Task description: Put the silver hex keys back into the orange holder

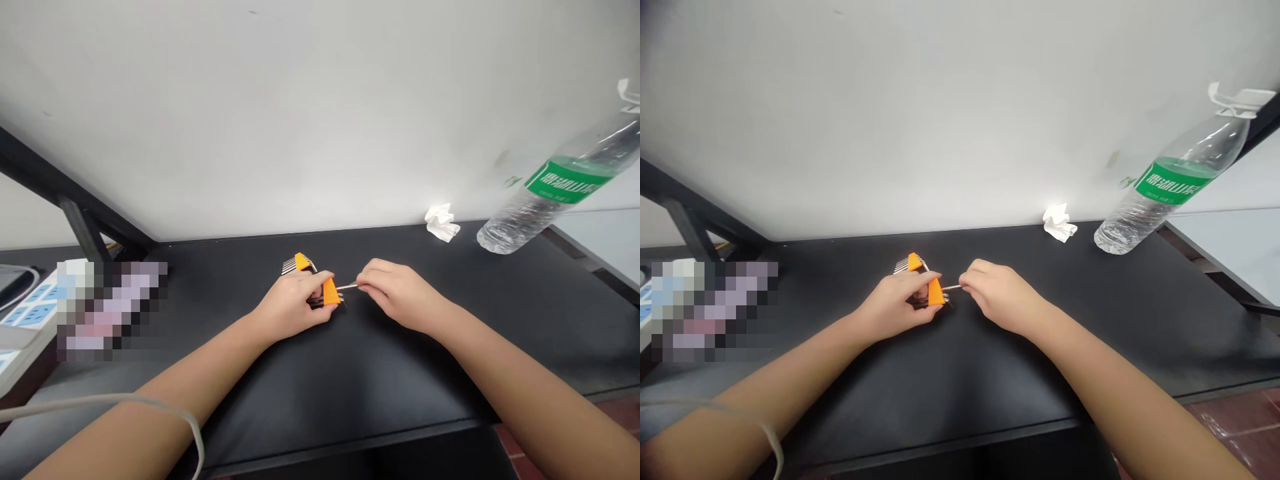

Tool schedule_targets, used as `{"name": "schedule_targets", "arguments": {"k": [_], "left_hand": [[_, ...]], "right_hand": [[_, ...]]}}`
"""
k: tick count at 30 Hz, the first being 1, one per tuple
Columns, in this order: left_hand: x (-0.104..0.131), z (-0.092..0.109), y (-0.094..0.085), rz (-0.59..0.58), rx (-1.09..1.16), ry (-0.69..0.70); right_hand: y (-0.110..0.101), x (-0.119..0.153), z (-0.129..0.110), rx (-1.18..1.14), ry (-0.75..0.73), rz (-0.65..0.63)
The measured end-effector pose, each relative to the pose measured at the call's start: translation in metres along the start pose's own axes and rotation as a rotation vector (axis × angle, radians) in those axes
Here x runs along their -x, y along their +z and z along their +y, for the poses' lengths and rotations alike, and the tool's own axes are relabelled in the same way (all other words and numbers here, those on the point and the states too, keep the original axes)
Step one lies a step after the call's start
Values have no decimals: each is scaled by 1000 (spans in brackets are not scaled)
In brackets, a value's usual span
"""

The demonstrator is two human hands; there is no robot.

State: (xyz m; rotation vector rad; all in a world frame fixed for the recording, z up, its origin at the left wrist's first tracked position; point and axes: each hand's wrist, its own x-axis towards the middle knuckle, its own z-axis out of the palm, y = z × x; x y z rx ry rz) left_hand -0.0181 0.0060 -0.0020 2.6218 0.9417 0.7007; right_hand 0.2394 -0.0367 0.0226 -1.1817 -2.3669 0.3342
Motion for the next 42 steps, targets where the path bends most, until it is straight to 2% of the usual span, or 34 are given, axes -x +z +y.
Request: {"name": "schedule_targets", "arguments": {"k": [13, 20, 22, 25, 28, 34, 36, 39, 42], "left_hand": [[2, -3, 1, -17, 33, -2], [1, 1, 2, 29, 26, 101], [0, 4, 1, 28, 11, 116], [-1, 5, -3, 7, -15, 96], [-1, 2, -5, 21, -30, 80], [1, -2, -1, 36, -38, 91], [2, -2, 0, 23, -23, 68], [2, -4, -1, 1, -12, 21], [1, -5, -1, -25, -16, -11]], "right_hand": [[-5, 1, 6, -57, -62, 24], [6, -1, -7, -128, -114, -11], [12, -2, -12, -237, -70, -24], [19, -5, -16, -447, 126, -31], [22, -8, -16, -539, 285, -55], [22, -10, -17, -543, 313, -72], [19, -9, -12, -502, 292, -76], [10, -6, 2, -222, 187, -27], [1, -3, 18, 50, 194, -114]]}}
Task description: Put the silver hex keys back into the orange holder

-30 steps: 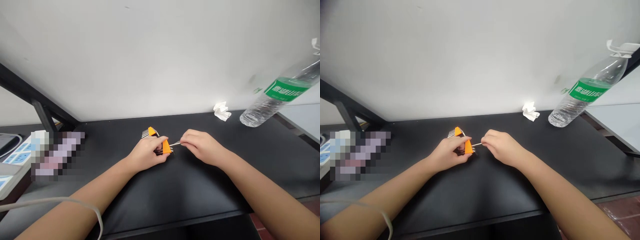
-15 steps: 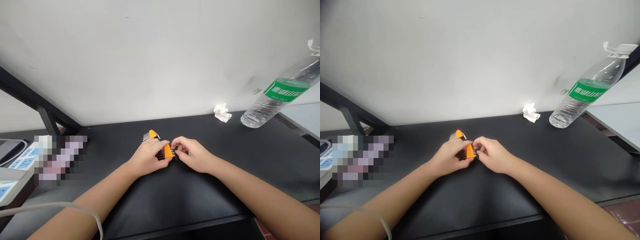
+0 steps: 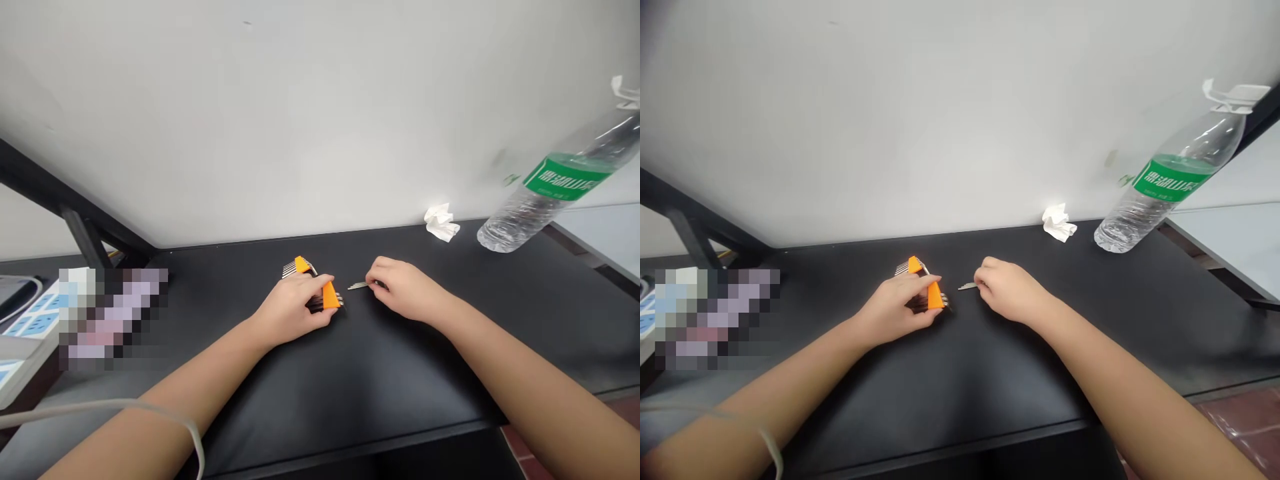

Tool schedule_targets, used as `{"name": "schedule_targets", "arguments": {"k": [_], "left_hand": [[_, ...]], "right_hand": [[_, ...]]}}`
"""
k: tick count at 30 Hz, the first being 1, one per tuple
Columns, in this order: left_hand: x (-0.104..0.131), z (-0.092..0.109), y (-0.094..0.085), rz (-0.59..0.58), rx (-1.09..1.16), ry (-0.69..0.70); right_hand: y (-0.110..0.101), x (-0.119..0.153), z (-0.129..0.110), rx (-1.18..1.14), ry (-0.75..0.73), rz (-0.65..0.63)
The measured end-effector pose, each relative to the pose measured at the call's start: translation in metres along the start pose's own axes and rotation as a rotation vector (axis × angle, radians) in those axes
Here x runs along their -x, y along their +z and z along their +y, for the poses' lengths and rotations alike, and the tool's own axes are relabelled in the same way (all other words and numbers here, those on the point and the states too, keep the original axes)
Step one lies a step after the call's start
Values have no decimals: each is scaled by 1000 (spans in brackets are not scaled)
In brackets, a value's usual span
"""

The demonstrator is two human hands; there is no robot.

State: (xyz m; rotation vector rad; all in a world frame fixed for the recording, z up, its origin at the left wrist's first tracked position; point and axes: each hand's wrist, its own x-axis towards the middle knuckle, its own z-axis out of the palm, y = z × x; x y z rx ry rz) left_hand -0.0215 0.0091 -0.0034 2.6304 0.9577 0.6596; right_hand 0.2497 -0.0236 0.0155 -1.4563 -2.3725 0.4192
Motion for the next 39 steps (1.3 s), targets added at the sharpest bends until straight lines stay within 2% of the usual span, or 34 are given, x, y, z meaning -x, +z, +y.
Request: {"name": "schedule_targets", "arguments": {"k": [5, 12, 15, 21, 29, 33, 37, 39], "left_hand": [[0, 0, 0, -16, 5, -24], [-1, 1, 0, -12, 7, -9], [-1, 2, 0, -20, 8, -3], [-1, 3, 0, 1, 8, 9], [0, 1, 1, 1, 4, 36], [-1, 2, 2, 15, -5, 54], [-3, 6, 1, 51, 29, 121], [-3, 8, 1, 50, 40, 136]], "right_hand": [[1, -2, 7, 104, 20, -90], [5, 1, -9, 224, 22, -148], [6, 3, -14, 237, -9, -125], [7, 3, -15, 46, -134, 18], [11, 4, -11, 0, -229, 42], [11, 4, -16, -56, -248, 91], [14, 2, -27, -276, -264, 98], [19, 0, -30, -469, -174, 77]]}}
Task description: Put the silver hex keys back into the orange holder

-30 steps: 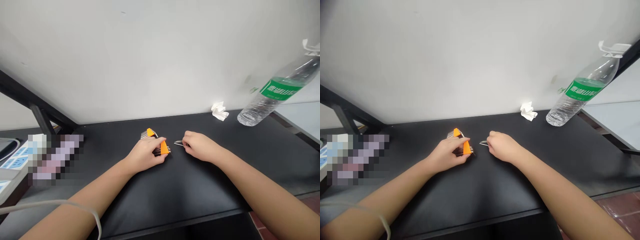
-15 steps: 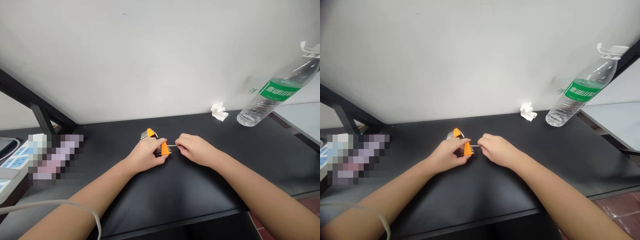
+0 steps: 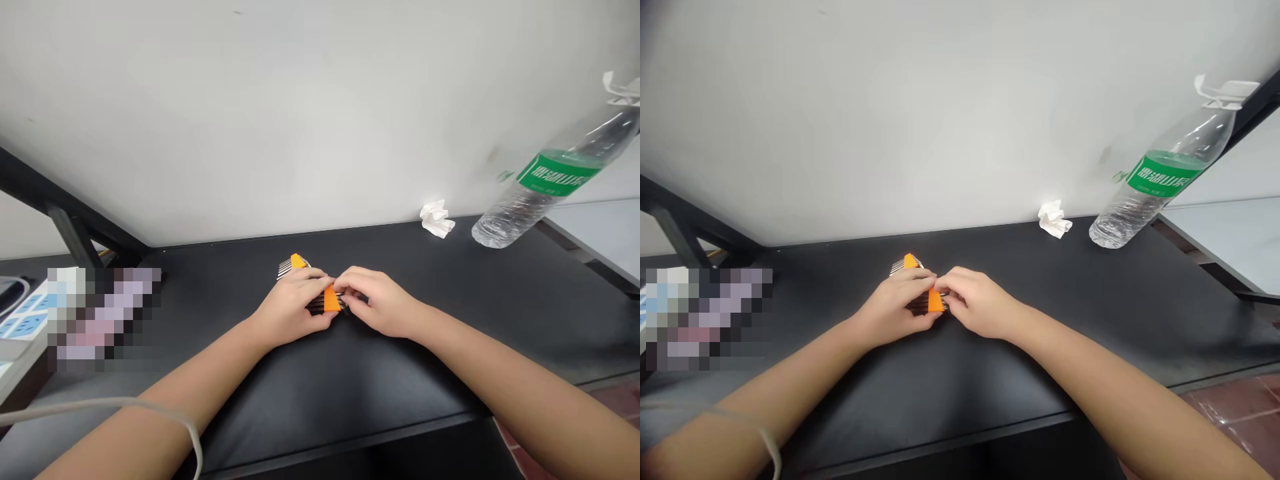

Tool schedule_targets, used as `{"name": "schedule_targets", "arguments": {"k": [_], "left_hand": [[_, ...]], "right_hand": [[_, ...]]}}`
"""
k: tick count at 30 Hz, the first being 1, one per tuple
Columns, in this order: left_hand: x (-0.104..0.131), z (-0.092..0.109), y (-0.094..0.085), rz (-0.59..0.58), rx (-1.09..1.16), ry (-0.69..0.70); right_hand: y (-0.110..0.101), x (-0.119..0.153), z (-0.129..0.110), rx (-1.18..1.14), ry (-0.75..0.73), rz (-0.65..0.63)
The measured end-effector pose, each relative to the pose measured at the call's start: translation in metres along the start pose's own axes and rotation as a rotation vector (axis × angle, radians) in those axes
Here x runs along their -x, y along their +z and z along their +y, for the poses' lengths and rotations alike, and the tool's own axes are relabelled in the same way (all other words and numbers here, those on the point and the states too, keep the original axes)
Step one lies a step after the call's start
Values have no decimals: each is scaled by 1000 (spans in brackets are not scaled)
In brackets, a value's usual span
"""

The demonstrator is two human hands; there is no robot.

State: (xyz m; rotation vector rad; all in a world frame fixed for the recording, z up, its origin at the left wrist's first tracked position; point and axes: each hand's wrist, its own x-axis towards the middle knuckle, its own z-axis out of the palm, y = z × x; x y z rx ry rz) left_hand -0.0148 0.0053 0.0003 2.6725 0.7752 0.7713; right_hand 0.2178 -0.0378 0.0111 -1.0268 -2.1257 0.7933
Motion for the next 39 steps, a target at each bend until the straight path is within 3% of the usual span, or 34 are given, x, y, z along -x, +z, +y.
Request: {"name": "schedule_targets", "arguments": {"k": [3, 6, 15, 18, 22, 34, 39], "left_hand": [[0, -1, 0, 30, -16, 6], [1, -4, 1, 58, -33, 10], [2, -6, 2, 50, -24, -7], [4, -7, 1, 19, -38, -51], [5, -7, 2, -5, -56, -89], [5, -7, 2, -27, -62, -104], [5, -8, 3, -38, -54, -108]], "right_hand": [[5, -2, 5, -247, 227, 10], [7, -4, 8, -318, 316, -10], [-9, -1, 14, 173, 17, 46], [-24, 2, 23, 389, 112, 36], [-35, 2, 31, 491, 248, -65], [-26, 1, 26, 713, 149, -143], [-27, -1, 21, 700, 203, -214]]}}
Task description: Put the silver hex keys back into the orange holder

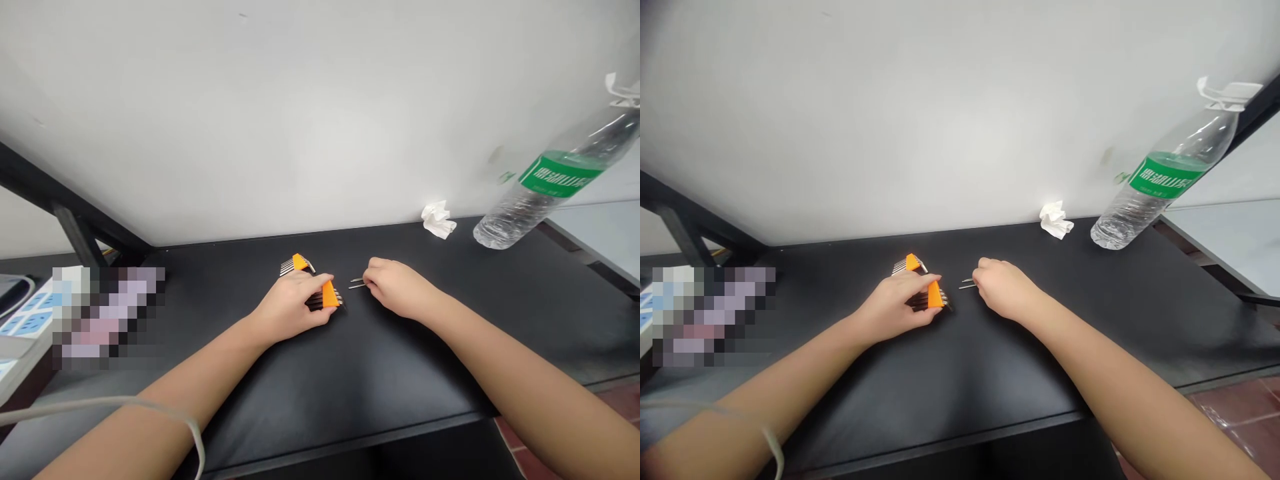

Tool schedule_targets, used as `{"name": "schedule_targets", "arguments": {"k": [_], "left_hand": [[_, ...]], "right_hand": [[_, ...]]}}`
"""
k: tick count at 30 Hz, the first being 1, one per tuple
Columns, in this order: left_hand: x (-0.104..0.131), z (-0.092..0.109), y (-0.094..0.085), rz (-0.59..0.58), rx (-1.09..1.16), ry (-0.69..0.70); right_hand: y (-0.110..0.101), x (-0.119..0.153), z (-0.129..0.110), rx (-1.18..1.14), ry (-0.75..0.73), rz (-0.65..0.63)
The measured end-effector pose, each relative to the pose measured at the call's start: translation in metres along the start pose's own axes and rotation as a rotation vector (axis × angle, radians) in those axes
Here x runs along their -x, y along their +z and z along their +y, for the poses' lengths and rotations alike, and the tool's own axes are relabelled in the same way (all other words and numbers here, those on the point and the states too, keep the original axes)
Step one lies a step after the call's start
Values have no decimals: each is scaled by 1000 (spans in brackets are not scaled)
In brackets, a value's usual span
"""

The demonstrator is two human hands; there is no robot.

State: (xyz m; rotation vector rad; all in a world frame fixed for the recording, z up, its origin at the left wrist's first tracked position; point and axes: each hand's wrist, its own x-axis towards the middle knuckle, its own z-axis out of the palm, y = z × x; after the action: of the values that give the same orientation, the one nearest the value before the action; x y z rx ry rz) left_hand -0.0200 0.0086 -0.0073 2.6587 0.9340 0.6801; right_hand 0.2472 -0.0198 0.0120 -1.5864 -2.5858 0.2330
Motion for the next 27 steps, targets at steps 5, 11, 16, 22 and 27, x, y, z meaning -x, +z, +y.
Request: {"name": "schedule_targets", "arguments": {"k": [5, 11, 16, 22, 27], "left_hand": [[0, 0, 0, -26, -7, -26], [-1, 2, -3, -21, -21, 4], [0, 2, -1, 33, -16, 47], [1, 0, 2, 82, 25, 109], [0, 0, 1, 104, 47, 129]], "right_hand": [[-5, 2, -7, 19, 82, -87], [-8, 4, -18, -163, 32, 70], [-7, 6, -26, -246, -135, 184], [-2, 9, -24, -235, -191, 165], [-5, 10, -22, -256, -192, 170]]}}
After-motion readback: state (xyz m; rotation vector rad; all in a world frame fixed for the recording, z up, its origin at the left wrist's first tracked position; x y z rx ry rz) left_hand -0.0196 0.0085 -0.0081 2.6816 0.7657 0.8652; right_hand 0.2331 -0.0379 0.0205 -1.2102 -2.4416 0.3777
